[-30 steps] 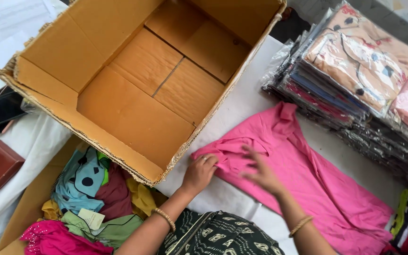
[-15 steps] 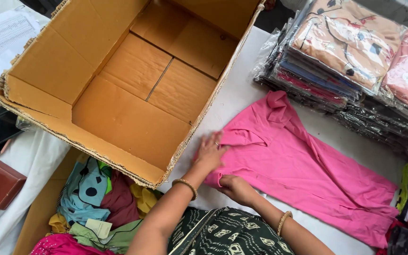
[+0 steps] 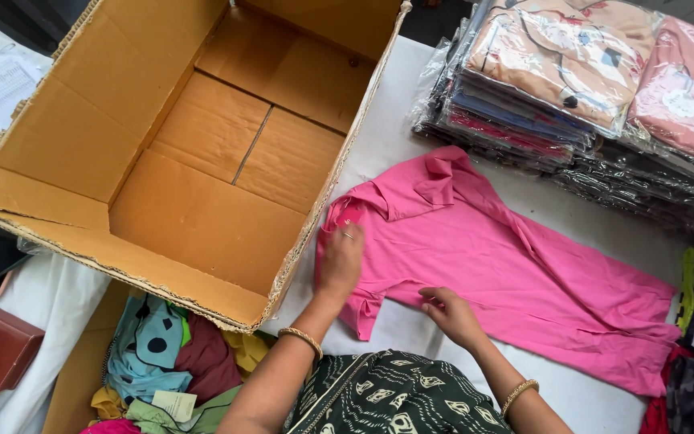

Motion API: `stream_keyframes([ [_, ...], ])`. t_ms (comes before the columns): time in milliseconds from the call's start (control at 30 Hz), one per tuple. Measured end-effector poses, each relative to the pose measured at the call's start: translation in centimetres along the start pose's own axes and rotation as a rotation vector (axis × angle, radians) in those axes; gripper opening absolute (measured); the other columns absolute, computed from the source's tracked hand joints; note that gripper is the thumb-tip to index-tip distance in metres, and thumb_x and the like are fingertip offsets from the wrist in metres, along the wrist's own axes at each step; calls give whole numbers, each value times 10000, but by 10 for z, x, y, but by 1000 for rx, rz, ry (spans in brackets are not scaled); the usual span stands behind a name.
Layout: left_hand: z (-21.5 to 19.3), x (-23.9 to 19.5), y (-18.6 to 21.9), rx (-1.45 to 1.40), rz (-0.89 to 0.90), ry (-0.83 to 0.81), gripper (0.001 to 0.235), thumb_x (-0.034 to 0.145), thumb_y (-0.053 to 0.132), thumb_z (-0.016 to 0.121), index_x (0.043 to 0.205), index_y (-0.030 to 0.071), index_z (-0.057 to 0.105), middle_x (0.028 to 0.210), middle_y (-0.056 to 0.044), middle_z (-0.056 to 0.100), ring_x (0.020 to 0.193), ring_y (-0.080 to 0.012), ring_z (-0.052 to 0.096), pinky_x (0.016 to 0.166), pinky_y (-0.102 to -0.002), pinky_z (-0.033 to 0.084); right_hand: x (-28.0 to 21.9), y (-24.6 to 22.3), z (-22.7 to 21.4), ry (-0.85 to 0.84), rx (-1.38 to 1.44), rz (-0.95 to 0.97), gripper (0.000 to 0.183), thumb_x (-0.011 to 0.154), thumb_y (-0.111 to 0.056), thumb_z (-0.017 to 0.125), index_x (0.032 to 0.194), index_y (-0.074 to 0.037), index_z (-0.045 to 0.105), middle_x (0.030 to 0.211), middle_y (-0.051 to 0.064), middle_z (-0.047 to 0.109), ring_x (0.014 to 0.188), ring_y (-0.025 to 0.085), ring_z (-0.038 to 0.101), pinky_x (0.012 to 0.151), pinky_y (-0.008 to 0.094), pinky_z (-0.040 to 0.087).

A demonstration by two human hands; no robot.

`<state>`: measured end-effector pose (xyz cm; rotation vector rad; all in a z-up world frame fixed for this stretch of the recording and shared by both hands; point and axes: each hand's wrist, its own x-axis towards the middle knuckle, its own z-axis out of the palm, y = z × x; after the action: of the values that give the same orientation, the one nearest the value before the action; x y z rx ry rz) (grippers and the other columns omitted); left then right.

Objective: The person folds a pink t-shirt and a maroon t-shirt on a white table. They smooth the fabric, fold the sleeves and sides, and then fold the shirts in half before placing them on a stack of other folded clothes.

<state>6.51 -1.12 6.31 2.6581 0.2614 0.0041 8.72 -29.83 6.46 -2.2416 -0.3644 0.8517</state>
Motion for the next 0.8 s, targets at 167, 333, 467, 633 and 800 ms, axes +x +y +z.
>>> stream_keyframes([
  [167,2,-28,-8,300,36,-104,626,772,181,581,1397,148,604,1481,-190,487,1405,-475,450,1072,-648,364,-11,-23,0,-23,-91,-215,441,838,-169,753,1266,-98,671,1252,113,666,1174,285,645,990,387,518],
  [333,25,-63,-52,188,-126,-12,395,993,124,493,1370,29,562,1546,-163,476,1414,-355,444,1131,-429,396,-9,-14,6,60,-161,-259,529,822,-173,750,1331,-100,622,1337,136,597,1244,335,566,1039,423,463],
  [467,-23,-85,-33,-221,-270,-106,395,1040,244,530,1399,81,559,1458,-141,514,1365,-331,475,1147,-450,392,3,-12,4,108,-200,-231,484,852,-194,733,1320,-122,629,1317,108,626,1207,313,600,1038,406,483],
  [633,-5,-113,-55,143,478,25,453,759,89,559,1189,160,683,1388,-149,598,1325,-347,484,1056,-596,361,22,-20,8,146,-226,-283,512,833,-126,711,1336,-87,626,1296,120,635,1184,347,583,1014,433,470],
  [800,-21,-75,-38,1,278,-220,99,949,155,562,1010,86,598,1019,-132,682,1114,-322,628,1011,-551,460,26,-19,10,48,-129,-115,471,854,-124,704,1321,-112,638,1218,112,637,1074,272,674,921,378,551],
])
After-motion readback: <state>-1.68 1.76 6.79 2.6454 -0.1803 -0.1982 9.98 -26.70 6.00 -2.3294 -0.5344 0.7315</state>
